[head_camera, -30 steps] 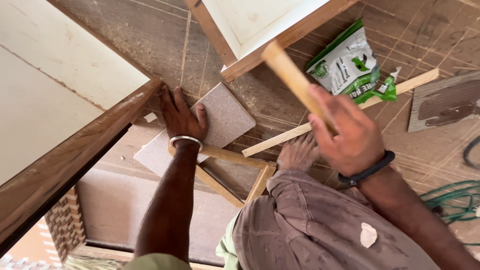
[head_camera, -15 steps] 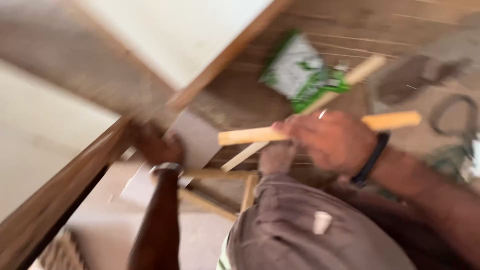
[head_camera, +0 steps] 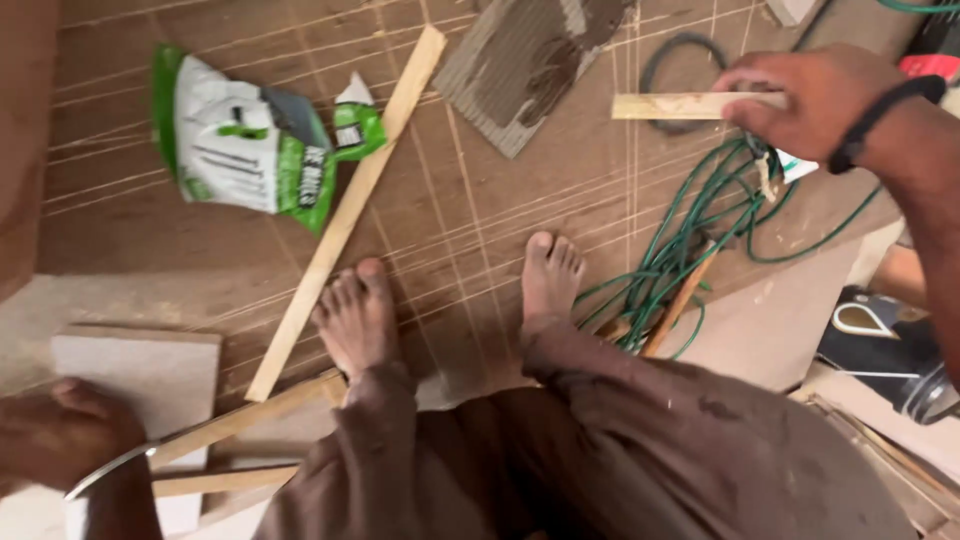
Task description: The person sits on the floor, squeezes adhesive from a tube onto a board, and spreads it with a wooden stick. They then position a wooden strip against a drawer box and hammer nails to attach the strip.
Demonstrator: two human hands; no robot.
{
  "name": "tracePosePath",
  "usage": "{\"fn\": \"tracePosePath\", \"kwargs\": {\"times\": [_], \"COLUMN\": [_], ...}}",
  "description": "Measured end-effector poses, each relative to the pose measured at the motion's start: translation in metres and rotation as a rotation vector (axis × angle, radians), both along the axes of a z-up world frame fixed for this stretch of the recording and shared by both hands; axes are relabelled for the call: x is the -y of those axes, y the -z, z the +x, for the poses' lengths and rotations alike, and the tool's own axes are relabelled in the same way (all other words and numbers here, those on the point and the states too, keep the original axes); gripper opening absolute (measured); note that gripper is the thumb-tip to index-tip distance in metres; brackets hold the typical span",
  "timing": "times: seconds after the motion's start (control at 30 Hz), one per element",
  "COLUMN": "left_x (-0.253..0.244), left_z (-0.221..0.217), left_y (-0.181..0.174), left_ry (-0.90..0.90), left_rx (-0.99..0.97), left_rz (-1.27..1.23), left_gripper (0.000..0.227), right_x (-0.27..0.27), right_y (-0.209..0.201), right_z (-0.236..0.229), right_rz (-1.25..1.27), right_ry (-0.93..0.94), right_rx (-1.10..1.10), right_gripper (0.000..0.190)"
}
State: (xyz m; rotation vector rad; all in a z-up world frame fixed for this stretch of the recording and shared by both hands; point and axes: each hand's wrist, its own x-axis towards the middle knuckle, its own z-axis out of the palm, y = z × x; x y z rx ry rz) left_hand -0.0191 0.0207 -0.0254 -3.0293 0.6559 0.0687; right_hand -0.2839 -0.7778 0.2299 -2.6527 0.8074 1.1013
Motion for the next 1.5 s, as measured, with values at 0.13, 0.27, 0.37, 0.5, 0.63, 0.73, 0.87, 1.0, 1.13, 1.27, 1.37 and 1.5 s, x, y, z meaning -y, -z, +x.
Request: {"fn": "tracePosePath", "kwargs": {"times": [0.13, 0.27, 0.37, 0.5, 0.63, 0.73, 0.87, 1.0, 1.13, 1.27, 1.37, 1.5], "left_x": [0.082, 0.297, 0.409, 0.466, 0.475, 0.482, 0.48, 0.479, 0.473, 0.471, 0.472, 0.473], "left_z": [-0.022, -0.049, -0.077, -0.093, -0.1, -0.094, -0.096, -0.096, -0.095, -0.094, -0.094, -0.093], "left_y": [-0.013, -0.095, -0.077, -0.069, -0.067, -0.063, -0.064, -0.059, -0.056, -0.052, -0.055, -0.057], "left_ry": [0.103, 0.48, 0.781, 0.827, 0.794, 0.786, 0.805, 0.821, 0.826, 0.834, 0.835, 0.828], "left_rx": [0.075, -0.366, -0.471, -0.508, -0.527, -0.528, -0.547, -0.529, -0.52, -0.509, -0.526, -0.534], "left_rz": [-0.152, -0.486, -0.417, -0.212, -0.219, -0.217, -0.199, -0.2, -0.185, -0.204, -0.196, -0.18], "left_gripper": [0.052, 0.042, 0.07, 0.087, 0.095, 0.096, 0.097, 0.097, 0.095, 0.093, 0.093, 0.092], "right_x": [0.064, 0.1, 0.104, 0.097, 0.081, 0.074, 0.04, 0.018, 0.033, 0.075, 0.066, 0.053], "right_y": [0.042, 0.078, 0.102, 0.115, 0.126, 0.129, 0.122, 0.122, 0.122, 0.13, 0.119, 0.121], "right_z": [0.009, 0.039, 0.049, 0.062, 0.06, 0.067, 0.085, 0.088, 0.066, 0.033, 0.052, 0.069], "right_rz": [0.072, 0.197, 0.144, 0.122, 0.176, 0.187, 0.184, 0.157, 0.293, 0.346, 0.291, 0.207], "right_ry": [-0.048, -0.08, -0.285, -0.41, -0.266, -0.34, -0.358, -0.351, -0.138, 0.095, -0.018, -0.243], "right_rx": [0.047, 0.088, 0.029, -0.036, -0.034, 0.02, -0.098, -0.205, -0.091, 0.099, 0.167, 0.158], "right_gripper": [0.039, 0.035, 0.035, 0.038, 0.038, 0.038, 0.038, 0.039, 0.036, 0.03, 0.03, 0.033]}}
